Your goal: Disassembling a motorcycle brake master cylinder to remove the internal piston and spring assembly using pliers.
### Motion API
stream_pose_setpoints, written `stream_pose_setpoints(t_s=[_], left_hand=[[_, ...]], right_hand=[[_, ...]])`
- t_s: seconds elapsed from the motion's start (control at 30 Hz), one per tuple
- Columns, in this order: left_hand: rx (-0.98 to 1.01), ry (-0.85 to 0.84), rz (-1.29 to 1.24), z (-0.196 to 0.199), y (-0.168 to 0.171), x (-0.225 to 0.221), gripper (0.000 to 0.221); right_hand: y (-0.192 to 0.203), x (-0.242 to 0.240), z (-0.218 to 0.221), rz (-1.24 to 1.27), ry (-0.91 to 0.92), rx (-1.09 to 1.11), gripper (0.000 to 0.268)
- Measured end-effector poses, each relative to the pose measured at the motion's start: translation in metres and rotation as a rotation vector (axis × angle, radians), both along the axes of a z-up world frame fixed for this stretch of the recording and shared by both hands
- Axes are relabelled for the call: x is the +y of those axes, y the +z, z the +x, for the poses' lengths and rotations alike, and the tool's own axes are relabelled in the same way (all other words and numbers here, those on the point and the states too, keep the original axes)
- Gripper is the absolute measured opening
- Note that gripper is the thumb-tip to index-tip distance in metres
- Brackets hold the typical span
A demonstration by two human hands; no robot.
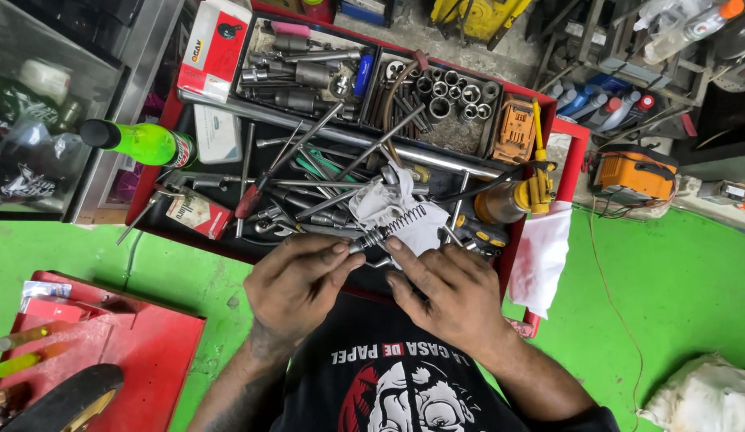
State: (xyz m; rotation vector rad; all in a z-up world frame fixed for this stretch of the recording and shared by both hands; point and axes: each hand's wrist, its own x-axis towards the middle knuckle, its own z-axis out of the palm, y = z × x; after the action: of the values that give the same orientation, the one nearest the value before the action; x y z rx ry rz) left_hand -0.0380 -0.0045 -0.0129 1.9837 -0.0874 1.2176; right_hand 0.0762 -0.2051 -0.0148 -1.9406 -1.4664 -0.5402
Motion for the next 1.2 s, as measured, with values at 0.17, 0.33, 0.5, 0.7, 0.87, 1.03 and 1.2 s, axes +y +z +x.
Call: stream_pose_setpoints(t_s=[0.17,0.33,0.5,0.7,0.87,1.03,1.2], left_hand=[[0.090,-0.084,-0.295,-0.009,-0.009,-0.001,0.021],[0.097,-0.173,-0.504,-0.007,-0.018,-0.010,0.019],[0.104,-0.367,-0.902,-0.006,-0.016,-0.023,0.008],[0.071,-0.447,-1.144,-0.004,-0.033,-0.026,0.011],[0.060,-0.403,-1.149,-0.001,-0.038,-0.029,0.014],[0.062,-0.379,-1.113,0.001,-0.042,-0.028,0.014],[0.016,-0.257,-1.174,0.001,-0.049,-0.027,0.014]], right_hand=[[-0.006,0.000,0.001,0.007,-0.019,-0.088,0.050],[-0.016,-0.004,0.000,0.068,-0.004,-0.061,0.049],[-0.024,-0.002,0.004,0.034,-0.039,-0.145,0.049],[-0.037,-0.005,0.006,0.071,-0.013,-0.072,0.049],[-0.034,-0.003,0.008,-0.001,-0.051,-0.107,0.059],[-0.030,-0.001,0.004,-0.048,-0.060,-0.138,0.059],[-0.059,-0.014,0.010,-0.103,-0.083,-0.076,0.061]])
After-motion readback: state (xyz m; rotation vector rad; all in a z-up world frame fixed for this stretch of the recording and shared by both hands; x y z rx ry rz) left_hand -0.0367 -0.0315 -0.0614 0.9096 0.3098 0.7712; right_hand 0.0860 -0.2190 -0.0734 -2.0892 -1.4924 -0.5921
